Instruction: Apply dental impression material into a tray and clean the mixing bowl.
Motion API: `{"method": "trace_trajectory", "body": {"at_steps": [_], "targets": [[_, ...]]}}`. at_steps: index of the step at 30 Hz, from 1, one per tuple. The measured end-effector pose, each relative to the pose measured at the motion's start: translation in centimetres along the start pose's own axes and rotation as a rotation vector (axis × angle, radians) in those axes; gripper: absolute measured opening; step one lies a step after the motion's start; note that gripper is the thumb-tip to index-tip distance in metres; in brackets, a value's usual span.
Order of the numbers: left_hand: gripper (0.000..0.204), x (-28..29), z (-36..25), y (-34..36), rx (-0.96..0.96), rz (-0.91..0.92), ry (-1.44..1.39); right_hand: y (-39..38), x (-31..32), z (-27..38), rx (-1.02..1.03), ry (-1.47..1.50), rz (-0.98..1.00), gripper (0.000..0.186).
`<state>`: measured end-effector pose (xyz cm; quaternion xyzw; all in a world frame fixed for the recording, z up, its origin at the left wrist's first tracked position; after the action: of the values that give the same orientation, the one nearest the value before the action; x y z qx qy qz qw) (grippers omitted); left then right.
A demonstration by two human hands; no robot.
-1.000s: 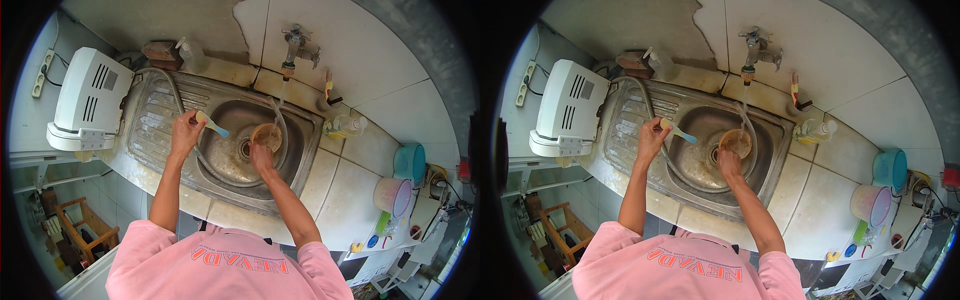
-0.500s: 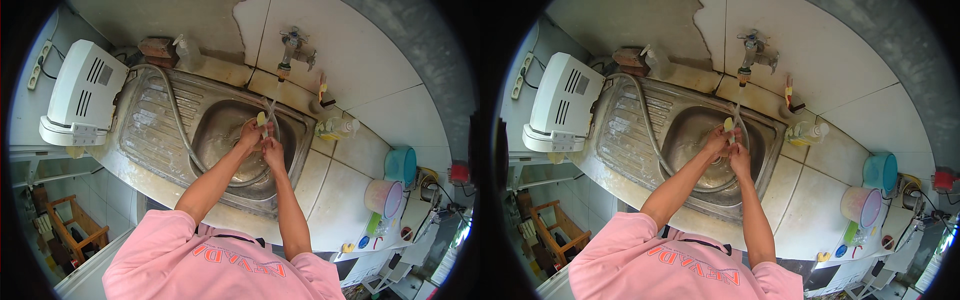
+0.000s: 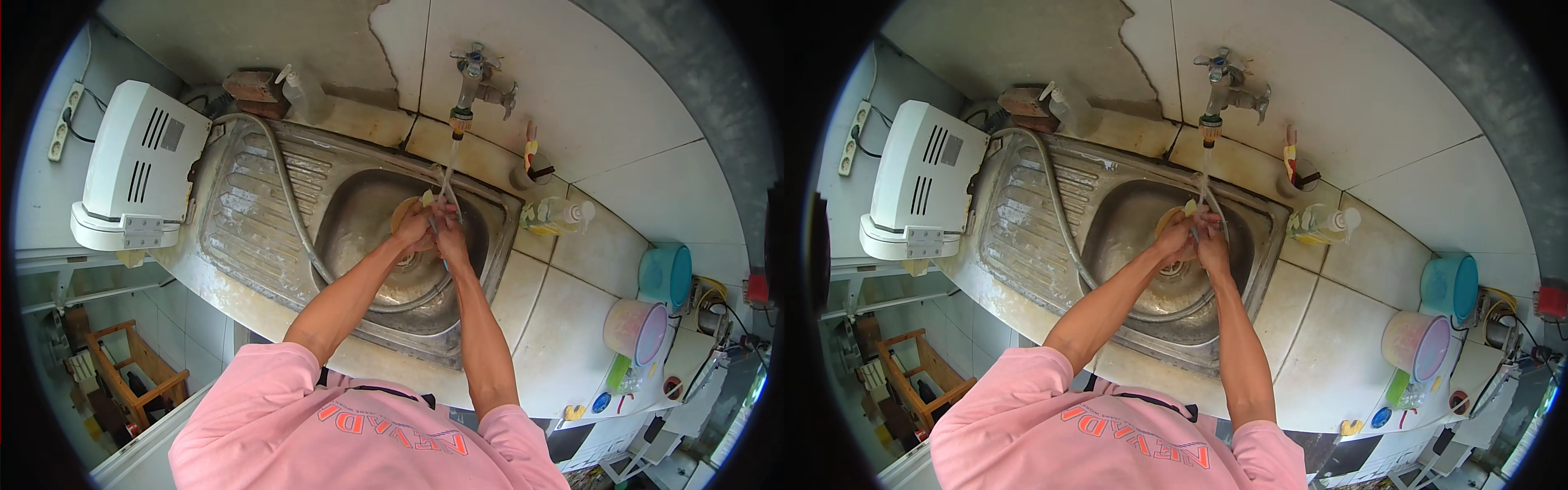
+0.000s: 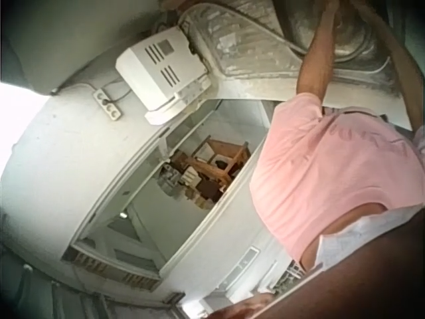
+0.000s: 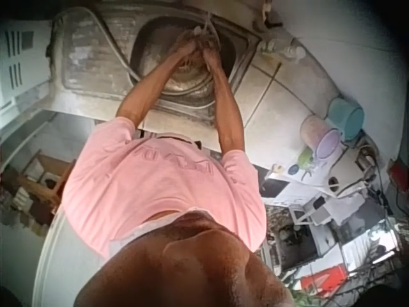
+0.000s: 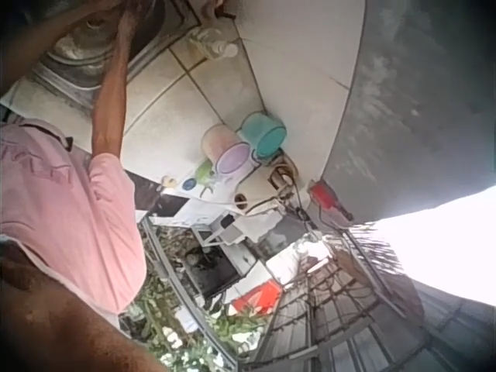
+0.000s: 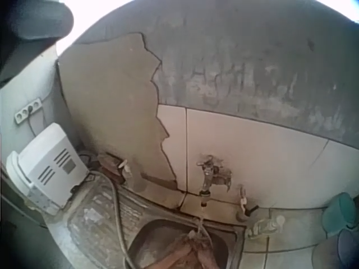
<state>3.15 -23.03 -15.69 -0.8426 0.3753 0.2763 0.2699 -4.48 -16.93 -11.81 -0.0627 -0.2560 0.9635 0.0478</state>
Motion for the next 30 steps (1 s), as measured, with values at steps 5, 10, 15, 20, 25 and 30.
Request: {"method": "trace_trajectory", "body": {"at_steps": [5, 10, 15, 20, 25, 30], "targets": [[0.035, -0.1, -3.4, 1.0, 0.204, -0.162, 0.213, -0.4, -1.1, -1.6, 0.095, 0.302, 0.167, 0.027], [0.048, -0.8, -0.7, 0.7, -0.111, -0.212, 0.064, 0.0, 0.7, -0.5, -0.208, -0.052, -0.033, 0.035], [0.034, -0.5, -1.2, 0.6, 0.23, -0.232, 0.224, -1.7, -0.3, -1.5, -0.082, -0.025, -0.107, 0.045], [0.034, -2.0, -0.1, -0.5, 0.065, -0.219, 0.106, -1.4, 0.9, -4.3, -0.103, -0.129, -0.098, 0.047], [0.021, -0.7, 0.6, 0.2, 0.314, -0.26, 0.198, -2.1, -0.4, -2.1, -0.057, -0.224, -0.222, 0.047], [0.029, -4.1, 0.4, -0.2, -0.264, -0.192, 0.874, -0.7, 2.9, -6.5, 0.002, -0.371, -0.364, 0.038]]}}
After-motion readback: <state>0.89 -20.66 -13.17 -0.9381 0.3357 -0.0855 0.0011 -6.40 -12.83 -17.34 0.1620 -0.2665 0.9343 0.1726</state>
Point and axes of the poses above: each hand's wrist, its own y-axis towards the middle knuckle, its own x-axis out of the back of the hand, z = x × y, the point moved 3 cm from there along y, towards the middle knuckle, and after that the axes turned 15 degrees about z, right-handed, at the moved point
